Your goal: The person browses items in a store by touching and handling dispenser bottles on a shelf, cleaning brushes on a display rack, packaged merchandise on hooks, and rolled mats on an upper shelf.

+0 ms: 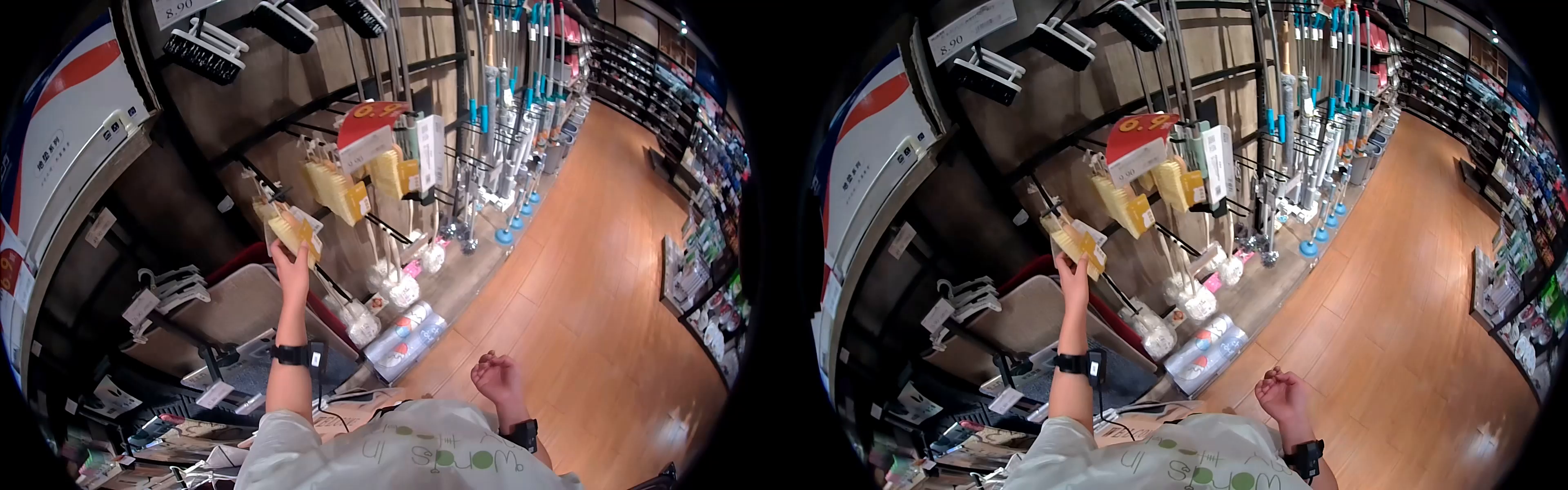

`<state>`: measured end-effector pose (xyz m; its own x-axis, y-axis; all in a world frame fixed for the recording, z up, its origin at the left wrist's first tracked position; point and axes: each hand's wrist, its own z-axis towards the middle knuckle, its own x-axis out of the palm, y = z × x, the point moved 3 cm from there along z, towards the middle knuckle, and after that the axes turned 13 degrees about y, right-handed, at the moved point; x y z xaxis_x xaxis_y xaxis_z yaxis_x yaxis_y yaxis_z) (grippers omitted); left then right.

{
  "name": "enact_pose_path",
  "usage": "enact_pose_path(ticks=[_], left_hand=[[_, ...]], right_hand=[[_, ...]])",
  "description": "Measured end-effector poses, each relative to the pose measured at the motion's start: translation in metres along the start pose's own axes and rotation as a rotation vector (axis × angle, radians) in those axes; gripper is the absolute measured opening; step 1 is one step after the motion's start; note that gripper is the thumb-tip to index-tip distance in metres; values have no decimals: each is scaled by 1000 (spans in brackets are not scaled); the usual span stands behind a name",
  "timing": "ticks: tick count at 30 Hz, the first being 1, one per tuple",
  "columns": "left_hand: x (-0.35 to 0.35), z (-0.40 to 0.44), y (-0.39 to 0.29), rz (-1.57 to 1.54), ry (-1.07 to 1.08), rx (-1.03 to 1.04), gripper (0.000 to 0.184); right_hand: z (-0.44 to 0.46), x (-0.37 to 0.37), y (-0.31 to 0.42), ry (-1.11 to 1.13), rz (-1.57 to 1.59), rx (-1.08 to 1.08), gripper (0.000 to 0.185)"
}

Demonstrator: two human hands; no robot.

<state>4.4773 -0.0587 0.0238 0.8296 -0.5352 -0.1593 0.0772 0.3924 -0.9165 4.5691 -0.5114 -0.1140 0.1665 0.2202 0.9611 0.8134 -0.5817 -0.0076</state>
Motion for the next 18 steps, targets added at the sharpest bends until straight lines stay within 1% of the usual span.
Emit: enact_pose_path(ticks=[1, 3, 4, 5, 7, 8, 9, 10, 11, 12, 14, 16, 18], left_hand=[[-7, 2, -3, 5, -6, 1, 48], [-17, 5, -5, 145, 79, -16, 51], [-16, -4, -48, 344, 145, -82, 53], [-18, -6, -68, 348, 136, -76, 53], [-21, -7, -96, 418, 139, 62, 52], [-23, -8, -113, 426, 132, 62, 52], [-23, -8, -131, 406, 144, 127, 54], [-23, -4, -139, 384, 154, 193, 55], [-24, 5, -138, 387, 140, 192, 55], [-25, 13, -134, 273, 164, 165, 58], [-28, 26, -125, 50, 206, 107, 62], [-32, 41, -116, -170, 236, 76, 67], [-34, 58, -110, -327, 269, 64, 75]], right_hand=[[12, 6, -5, 2, 1, 8, 11], [35, 15, -14, -9, -13, 24, 12], [47, 17, -16, -2, -14, 31, 12], [61, 19, -17, 19, -33, 51, 12], [89, 23, -24, 47, -50, 80, 12], [102, 29, -27, 139, -62, 104, 15], [114, 37, -28, 232, -77, 130, 18], [126, 50, -33, 238, -81, 141, 18], [136, 66, -40, 314, -144, 165, 22], [143, 86, -49, 387, -206, 193, 27], [146, 156, -71, 582, -541, 281, 39], [155, 217, -88, 836, -830, 438, 54], [177, 260, -104, 1202, -930, 441, 60]])
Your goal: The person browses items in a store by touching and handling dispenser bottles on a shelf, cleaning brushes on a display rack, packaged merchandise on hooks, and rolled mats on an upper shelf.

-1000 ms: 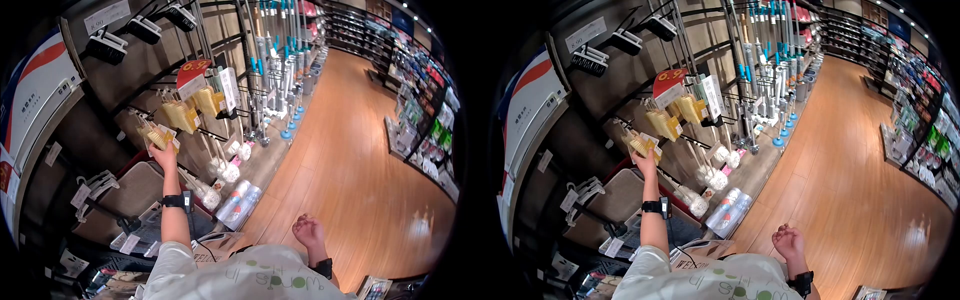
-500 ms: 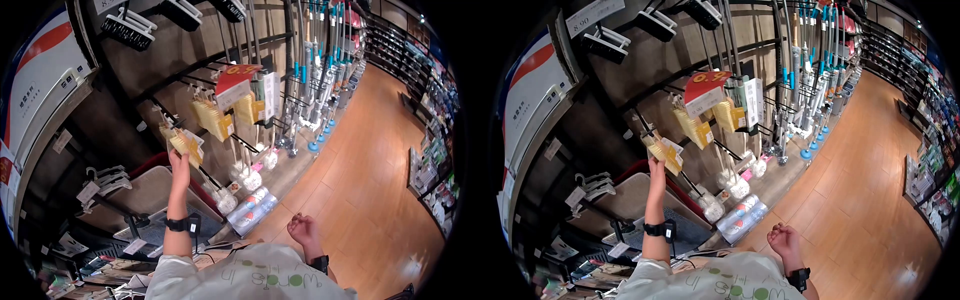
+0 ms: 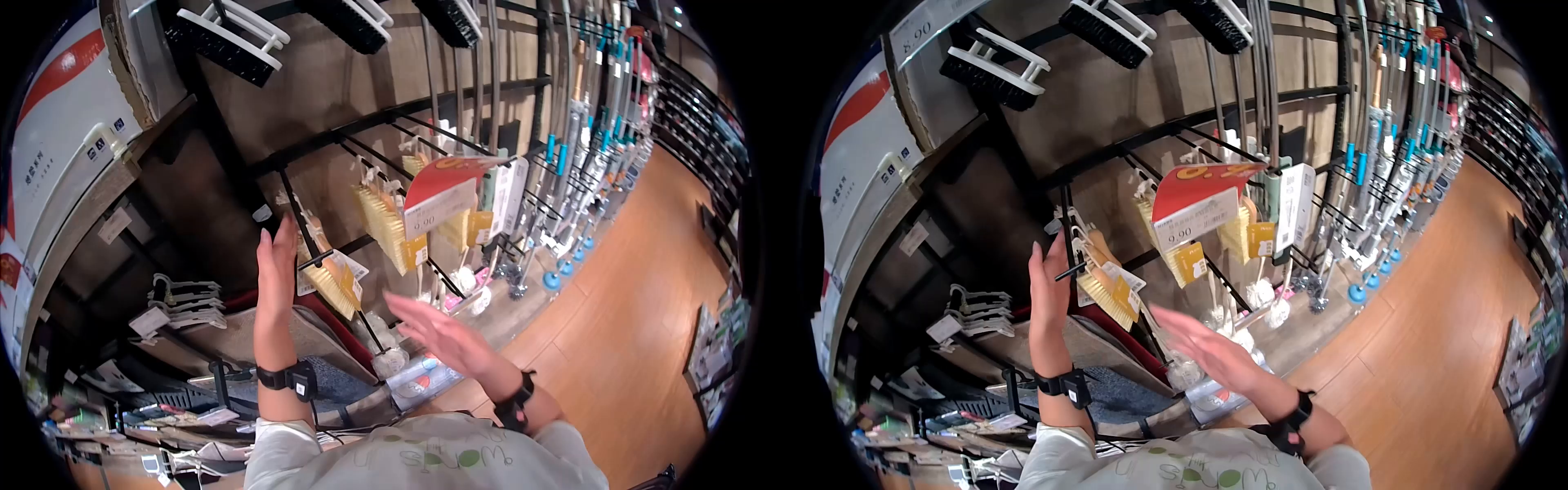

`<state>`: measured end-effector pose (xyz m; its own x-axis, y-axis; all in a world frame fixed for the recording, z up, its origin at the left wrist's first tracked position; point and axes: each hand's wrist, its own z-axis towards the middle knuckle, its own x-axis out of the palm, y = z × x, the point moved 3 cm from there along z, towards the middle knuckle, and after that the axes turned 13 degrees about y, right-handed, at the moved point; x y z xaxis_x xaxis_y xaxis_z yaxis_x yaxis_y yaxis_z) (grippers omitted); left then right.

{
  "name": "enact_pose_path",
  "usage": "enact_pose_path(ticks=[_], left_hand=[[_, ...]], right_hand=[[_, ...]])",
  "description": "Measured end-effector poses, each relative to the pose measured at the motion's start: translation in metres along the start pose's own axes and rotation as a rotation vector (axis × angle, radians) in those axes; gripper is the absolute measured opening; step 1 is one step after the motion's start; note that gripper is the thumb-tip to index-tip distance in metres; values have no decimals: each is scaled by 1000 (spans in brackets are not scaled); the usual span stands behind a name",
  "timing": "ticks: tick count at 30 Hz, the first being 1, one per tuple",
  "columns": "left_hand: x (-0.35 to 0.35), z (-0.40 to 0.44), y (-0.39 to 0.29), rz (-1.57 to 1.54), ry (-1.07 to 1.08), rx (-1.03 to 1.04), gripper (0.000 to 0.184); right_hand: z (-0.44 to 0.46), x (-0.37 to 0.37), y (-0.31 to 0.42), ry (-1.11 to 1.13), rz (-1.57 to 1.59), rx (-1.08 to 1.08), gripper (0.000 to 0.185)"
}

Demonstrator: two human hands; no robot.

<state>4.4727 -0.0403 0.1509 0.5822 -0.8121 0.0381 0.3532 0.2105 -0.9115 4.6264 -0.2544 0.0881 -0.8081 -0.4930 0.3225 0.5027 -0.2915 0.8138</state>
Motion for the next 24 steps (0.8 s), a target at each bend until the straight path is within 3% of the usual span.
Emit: enact_pose_path(ticks=[1, 5, 7, 9, 10, 11, 13, 14, 15, 17, 19, 24], left_hand=[[-7, 8, 8, -47, 0, 6, 76], [-21, 22, 22, 147, -327, 1, 68], [-32, 31, 30, 148, -286, -28, 65], [-11, 31, 17, 364, -348, -118, 61], [-59, 45, 72, -4, -244, -101, 51], [-52, 37, 64, 6, -257, -102, 51], [-18, 31, 32, 613, -156, 70, 48], [-5, 30, 20, 849, -116, 158, 50], [-11, 32, 25, 852, -122, 157, 50], [-49, 44, 57, 918, -157, -55, 62], [-61, 44, 67, 947, -167, -163, 71], [-70, 56, 74, 911, -127, -112, 77]], right_hand=[[25, -9, 5, 40, -31, -51, 62], [117, -45, -3, 41, -167, -121, 65], [151, -63, -18, 21, -154, -114, 66], [177, -78, -36, -30, -87, -141, 67], [187, -76, -37, -38, 6, -97, 69], [195, -74, -37, -45, 94, -55, 70], [204, -69, -29, -96, 55, 0, 70], [213, -73, -32, -47, 30, 8, 68], [221, -77, -38, -1, 8, 19, 67], [240, -78, -58, -20, -29, 53, 73], [256, -86, -73, -92, -137, -30, 77], [270, -95, -83, -75, -111, -30, 82]])
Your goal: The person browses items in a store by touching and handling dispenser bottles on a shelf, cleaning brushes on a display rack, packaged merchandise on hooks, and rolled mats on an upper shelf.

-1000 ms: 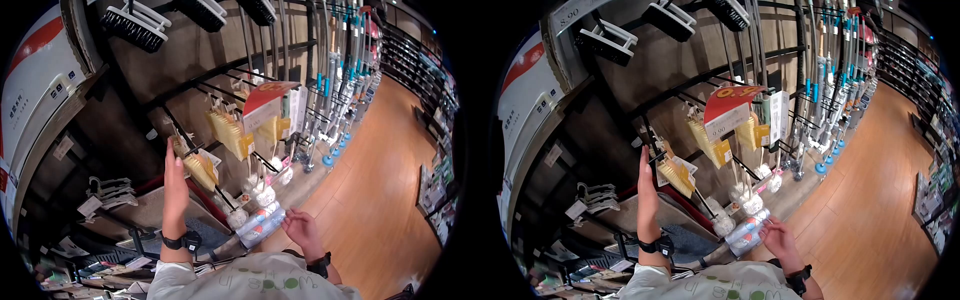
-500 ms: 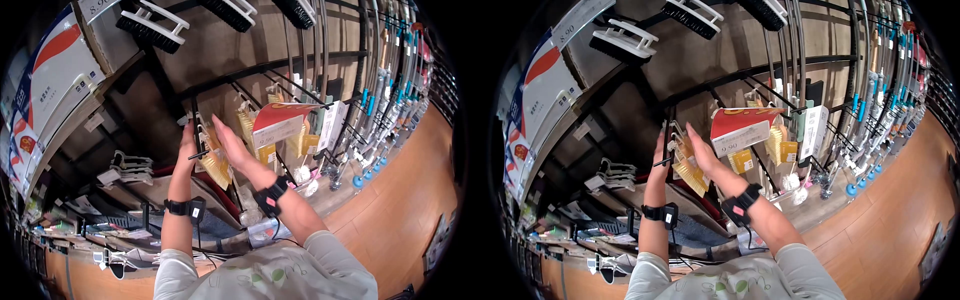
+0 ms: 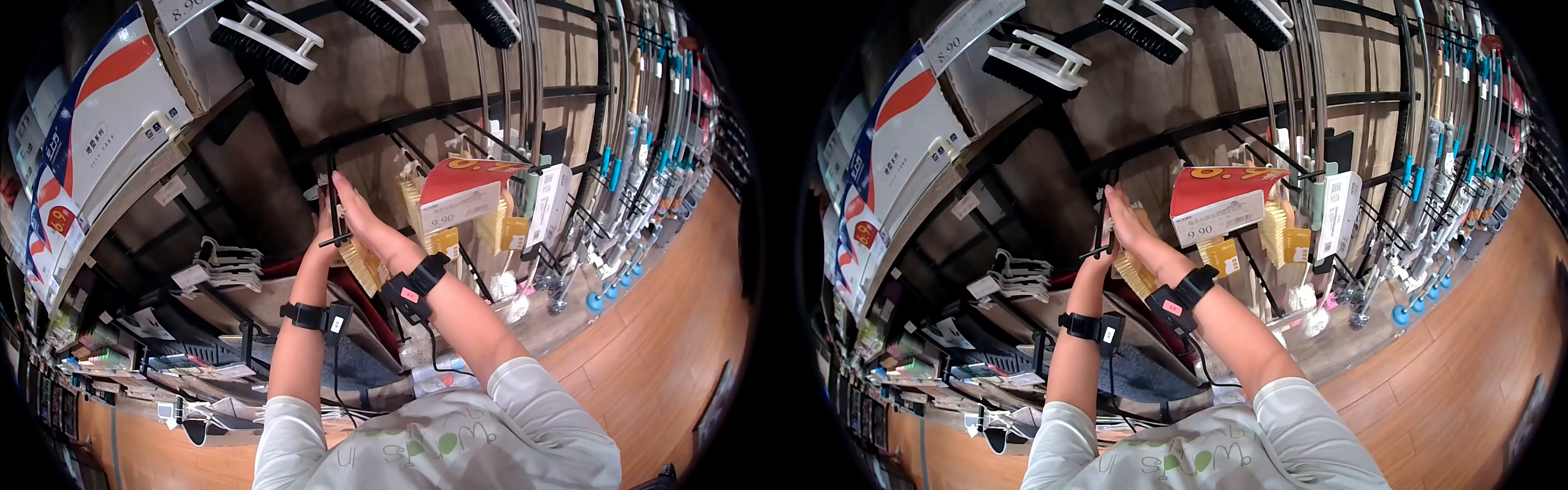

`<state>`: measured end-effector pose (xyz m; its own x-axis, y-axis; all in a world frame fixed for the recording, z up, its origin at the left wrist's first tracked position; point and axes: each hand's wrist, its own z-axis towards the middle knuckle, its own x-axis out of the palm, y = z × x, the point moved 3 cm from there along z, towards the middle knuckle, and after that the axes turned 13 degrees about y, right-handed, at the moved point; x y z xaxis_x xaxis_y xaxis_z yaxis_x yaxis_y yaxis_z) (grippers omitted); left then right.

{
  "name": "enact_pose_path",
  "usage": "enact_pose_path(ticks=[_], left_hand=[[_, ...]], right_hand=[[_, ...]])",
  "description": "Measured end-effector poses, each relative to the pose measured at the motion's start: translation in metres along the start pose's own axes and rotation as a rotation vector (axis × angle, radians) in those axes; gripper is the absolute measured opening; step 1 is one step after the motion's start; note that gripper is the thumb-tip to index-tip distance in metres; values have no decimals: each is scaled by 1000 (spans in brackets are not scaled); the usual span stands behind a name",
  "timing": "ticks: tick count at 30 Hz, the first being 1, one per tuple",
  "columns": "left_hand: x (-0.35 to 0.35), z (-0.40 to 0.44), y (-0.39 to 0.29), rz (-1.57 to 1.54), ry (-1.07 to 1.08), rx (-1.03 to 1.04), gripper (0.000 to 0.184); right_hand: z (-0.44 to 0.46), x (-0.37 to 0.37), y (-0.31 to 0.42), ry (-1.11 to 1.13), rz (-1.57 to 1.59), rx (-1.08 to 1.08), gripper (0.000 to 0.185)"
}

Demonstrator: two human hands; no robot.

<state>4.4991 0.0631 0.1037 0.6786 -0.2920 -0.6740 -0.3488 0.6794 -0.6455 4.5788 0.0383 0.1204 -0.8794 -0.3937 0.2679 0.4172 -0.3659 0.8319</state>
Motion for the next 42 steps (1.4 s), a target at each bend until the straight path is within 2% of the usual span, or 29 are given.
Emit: enact_pose_path(ticks=[1, 3, 6, 8, 9, 11, 13, 16, 17, 19, 21, 23, 25, 26, 27, 28, 29, 32, 34, 35, 37, 38, 39, 41, 42], left_hand=[[0, 4, 3, -12, 6, -10, 78], [0, 10, 12, -45, 22, -33, 79], [-2, 18, 28, -106, 57, -73, 80], [0, 22, 41, -146, 86, -112, 81], [0, 22, 43, -173, 89, -136, 81], [2, 27, 45, -229, 92, -178, 76], [-1, 22, 30, -352, -14, -118, 67], [-2, 6, -17, -123, -108, -148, 58], [-5, 1, -39, 64, -95, -227, 57], [1, 0, -26, -341, -111, -59, 56], [3, 0, -18, -528, -107, -136, 54], [6, -3, -21, -445, -102, -91, 52], [11, -8, -21, -620, -118, 171, 49], [11, -13, -17, -673, -29, 151, 55], [12, -25, -23, -672, -28, 154, 55], [13, -39, -31, -579, -113, 134, 54], [14, -49, -36, -484, -196, 113, 54], [29, -61, -40, -560, -249, 175, 51], [35, -70, -40, -642, -300, 234, 49], [37, -73, -39, -637, -288, 230, 49], [35, -82, -39, -406, -441, 148, 50], [38, -88, -44, -306, -510, 175, 40], [43, -93, -47, -299, -495, 172, 40], [50, -103, -57, 99, -576, 69, 33], [54, -106, -63, 79, -578, 30, 31]], right_hand=[[0, -1, 0, -113, -2, -28, 69], [3, -4, 0, -228, -10, -61, 61], [4, -4, 4, -209, -33, -23, 58], [-25, 23, 45, -153, 177, 5, 53], [-28, 21, 47, -157, 173, -4, 53], [-33, 19, 49, -50, 127, 57, 47], [-34, 17, 46, -82, 162, 22, 44], [-40, 19, 49, -62, 193, 62, 44], [-39, 17, 47, -69, 193, 60, 44], [-38, 15, 45, -44, 184, -1, 45], [-39, 12, 43, -27, 195, 3, 45], [-40, 10, 45, -39, 129, -7, 45], [-44, 3, 36, -57, 47, 6, 49], [-50, 0, 34, -116, -213, -75, 53], [-56, -1, 32, -175, -470, -155, 57], [-65, -1, 32, -79, -404, -128, 60], [-69, 0, 27, -80, -401, -132, 60], [-80, -3, 1, -83, -204, -146, 60], [-96, 3, 3, -60, -639, -248, 57], [-103, 7, -1, -71, -631, -250, 57], [-123, 22, 5, -275, -645, -140, 54], [-129, 26, -1, -371, -642, -127, 49], [-135, 30, -2, -383, -631, -126, 49], [-149, 37, -1, -446, -773, -127, 45], [-152, 42, 2, -476, -791, -188, 44]])
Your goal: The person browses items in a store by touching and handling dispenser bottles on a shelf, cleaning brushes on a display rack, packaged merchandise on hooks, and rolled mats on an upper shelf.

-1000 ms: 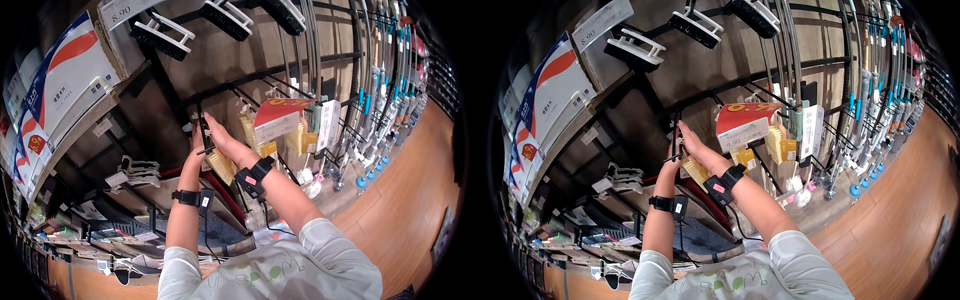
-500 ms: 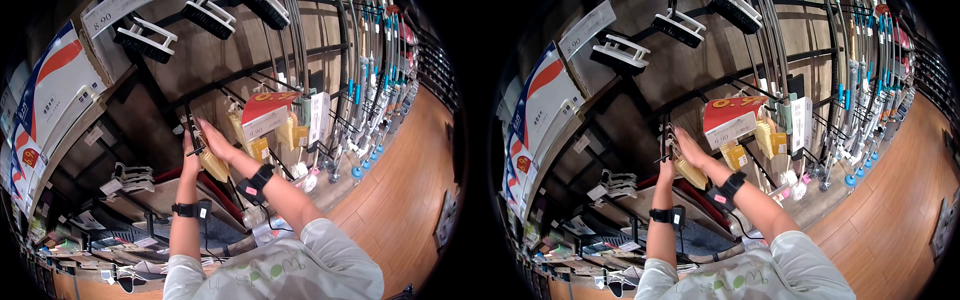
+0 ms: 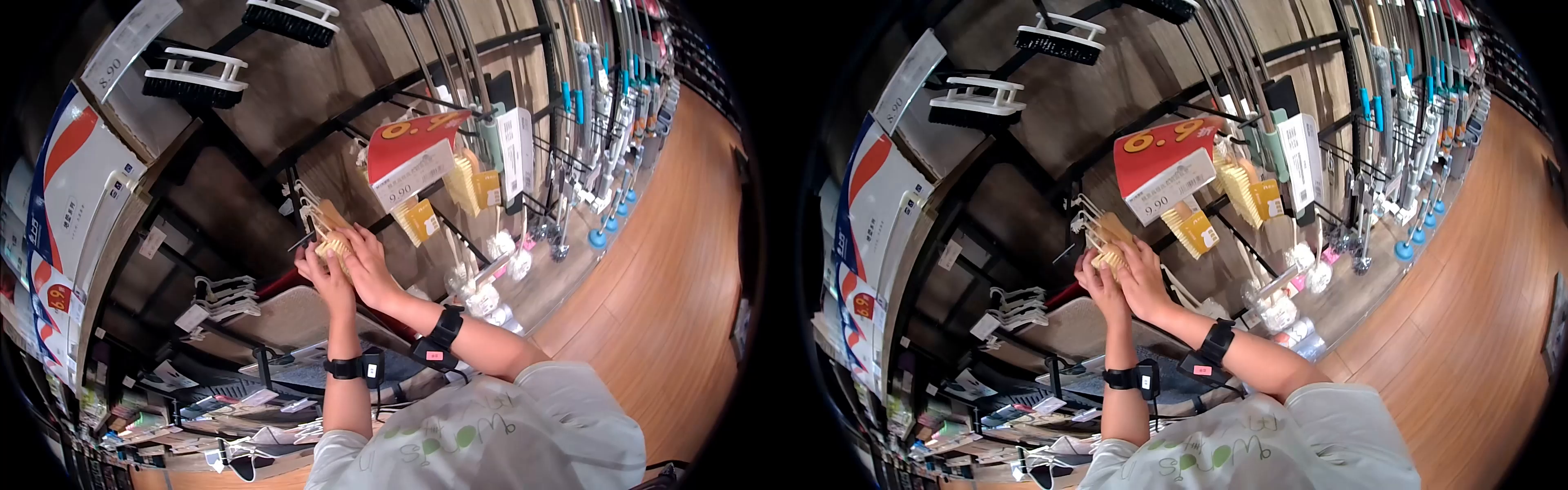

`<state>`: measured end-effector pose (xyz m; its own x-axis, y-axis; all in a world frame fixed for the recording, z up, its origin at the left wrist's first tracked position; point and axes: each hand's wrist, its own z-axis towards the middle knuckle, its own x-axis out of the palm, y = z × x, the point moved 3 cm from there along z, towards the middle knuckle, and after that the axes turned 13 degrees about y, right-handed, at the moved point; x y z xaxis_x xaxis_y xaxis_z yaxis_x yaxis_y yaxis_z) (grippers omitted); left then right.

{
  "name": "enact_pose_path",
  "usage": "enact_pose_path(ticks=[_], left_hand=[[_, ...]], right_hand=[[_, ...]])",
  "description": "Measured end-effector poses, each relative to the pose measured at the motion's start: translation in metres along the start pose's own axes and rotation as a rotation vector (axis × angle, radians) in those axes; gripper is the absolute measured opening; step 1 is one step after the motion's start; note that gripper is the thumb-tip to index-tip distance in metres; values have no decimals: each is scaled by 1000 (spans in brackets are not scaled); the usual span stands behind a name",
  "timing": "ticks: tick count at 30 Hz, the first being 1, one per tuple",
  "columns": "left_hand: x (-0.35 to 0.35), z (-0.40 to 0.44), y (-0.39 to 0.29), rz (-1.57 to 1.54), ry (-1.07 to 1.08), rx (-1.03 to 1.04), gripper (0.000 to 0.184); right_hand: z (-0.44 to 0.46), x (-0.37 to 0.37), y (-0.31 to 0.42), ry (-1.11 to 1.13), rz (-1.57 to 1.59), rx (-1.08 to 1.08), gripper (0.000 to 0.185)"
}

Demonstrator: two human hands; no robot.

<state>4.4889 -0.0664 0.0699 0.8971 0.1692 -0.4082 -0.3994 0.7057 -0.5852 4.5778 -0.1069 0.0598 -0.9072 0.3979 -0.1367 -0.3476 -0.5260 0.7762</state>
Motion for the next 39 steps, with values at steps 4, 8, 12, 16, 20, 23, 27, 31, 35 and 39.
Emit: enact_pose_path(ticks=[4, 8, 12, 16, 20, 23, 27, 31, 35, 39], left_hand=[[1, -3, -3, -13, 2, 73, 34], [1, -2, -7, -144, 82, 83, 32], [6, -4, -9, -569, 176, -6, 33], [7, 3, -2, -682, 212, 36, 39], [3, 4, 13, -804, 191, 9, 45], [2, 3, 28, -751, 195, -6, 43], [4, -3, 20, -772, 173, -32, 40], [7, -15, 42, -740, 174, -96, 42], [13, -36, 38, -741, 186, -224, 45], [14, -47, 27, -904, 227, -298, 48]], right_hand=[[-14, -1, 10, -88, 29, 39, 42], [-21, -3, 11, -156, 86, 20, 41], [-27, -13, 22, -146, 150, 12, 40], [-29, -18, 23, -125, 131, 5, 44], [-34, -23, 23, -86, -19, 8, 52], [-39, -22, 22, -51, -31, 21, 53], [-42, -24, 19, -54, -40, -8, 64], [-50, -34, 19, -11, -64, 1, 66], [-65, -37, 6, 69, -38, 93, 71], [-77, -32, -20, 71, 169, 58, 72]])
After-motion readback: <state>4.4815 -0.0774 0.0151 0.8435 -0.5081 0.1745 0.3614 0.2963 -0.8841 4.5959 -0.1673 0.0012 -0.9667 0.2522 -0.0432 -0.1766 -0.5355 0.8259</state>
